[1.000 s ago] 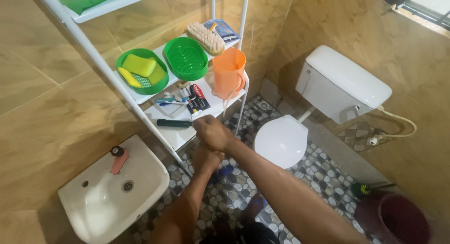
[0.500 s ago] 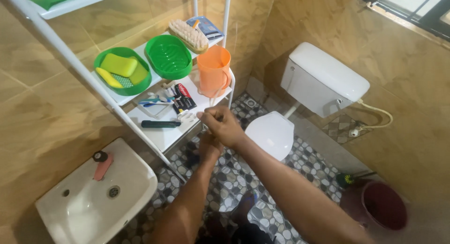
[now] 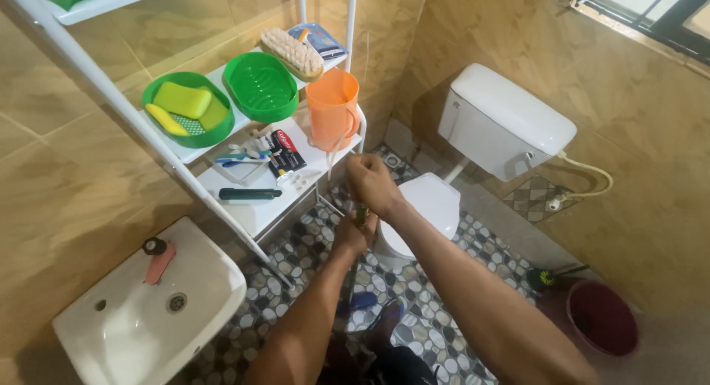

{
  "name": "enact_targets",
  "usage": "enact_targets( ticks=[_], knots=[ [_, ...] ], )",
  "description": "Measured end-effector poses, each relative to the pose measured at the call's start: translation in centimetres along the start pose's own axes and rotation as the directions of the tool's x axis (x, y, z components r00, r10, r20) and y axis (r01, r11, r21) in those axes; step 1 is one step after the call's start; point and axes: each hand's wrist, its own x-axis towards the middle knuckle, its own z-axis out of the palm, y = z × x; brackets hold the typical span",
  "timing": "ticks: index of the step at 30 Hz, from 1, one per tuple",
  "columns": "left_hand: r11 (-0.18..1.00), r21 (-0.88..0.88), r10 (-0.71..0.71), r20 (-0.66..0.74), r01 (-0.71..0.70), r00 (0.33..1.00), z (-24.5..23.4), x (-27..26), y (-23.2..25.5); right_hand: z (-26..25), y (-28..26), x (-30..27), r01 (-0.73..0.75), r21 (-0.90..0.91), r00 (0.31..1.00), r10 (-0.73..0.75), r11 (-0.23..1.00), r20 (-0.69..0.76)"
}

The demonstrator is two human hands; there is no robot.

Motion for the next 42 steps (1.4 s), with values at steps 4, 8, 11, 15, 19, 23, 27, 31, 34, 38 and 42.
enact_targets(
  ticks=[4,8,11,15,19,23,27,31,34,38,42],
  knots=[
    [0.988,0.079,0.136,-0.089,-0.130,0.987,1.4,0.7,-1.3,-0.5,-1.0,-1.2,0.024,0.033,0.999,-0.023,0.999,-0.024],
    [0.941,0.081,0.336,-0.118,-0.329,0.934,3.0,3.6,-5.2,-0.1,-0.9,-2.6,0.108,0.007,0.993,-0.107,0.994,-0.045],
    [0.916,0.101,0.398,-0.105,-0.389,0.911,2.3,4.9,-5.2,0.2,0.8,-2.7,0.202,-0.050,0.977,-0.205,0.978,-0.052],
    [0.940,0.270,0.240,-0.082,-0.210,0.967,3.1,7.7,-8.0,0.8,1.8,-3.1,0.178,-0.091,0.981,-0.184,0.980,-0.057],
    [0.885,0.062,0.466,-0.121,-0.462,0.876,2.8,6.2,-8.9,0.0,3.8,-2.9,0.158,-0.115,0.987,-0.157,0.981,0.019],
    [0.992,-0.093,0.073,-0.077,-0.080,0.994,5.4,5.4,-9.9,-1.4,3.6,-2.2,0.083,-0.117,0.995,-0.077,0.990,0.058],
    [0.984,-0.166,0.042,-0.097,-0.057,0.994,6.7,1.7,-7.6,-2.0,2.1,-3.6,-0.051,-0.131,0.998,0.054,0.990,0.026],
    [0.990,-0.095,0.090,-0.100,-0.099,0.991,8.0,-1.4,-6.8,-2.7,2.0,-5.9,-0.058,-0.086,0.996,0.064,0.995,0.063],
    [0.978,0.006,0.207,-0.132,-0.208,0.969,8.9,-2.8,-5.7,-3.3,0.9,-7.5,-0.045,-0.037,0.996,0.047,0.998,0.071],
    [0.930,-0.040,0.348,-0.214,-0.365,0.913,8.6,-3.8,-3.3,-3.7,-2.4,-9.7,0.140,-0.017,0.988,-0.138,0.990,0.063],
    [0.792,0.162,0.605,-0.334,-0.588,0.723,8.9,-0.2,-7.2,-3.3,-3.7,-11.5,0.208,0.011,0.974,-0.208,0.978,0.089]
  ],
)
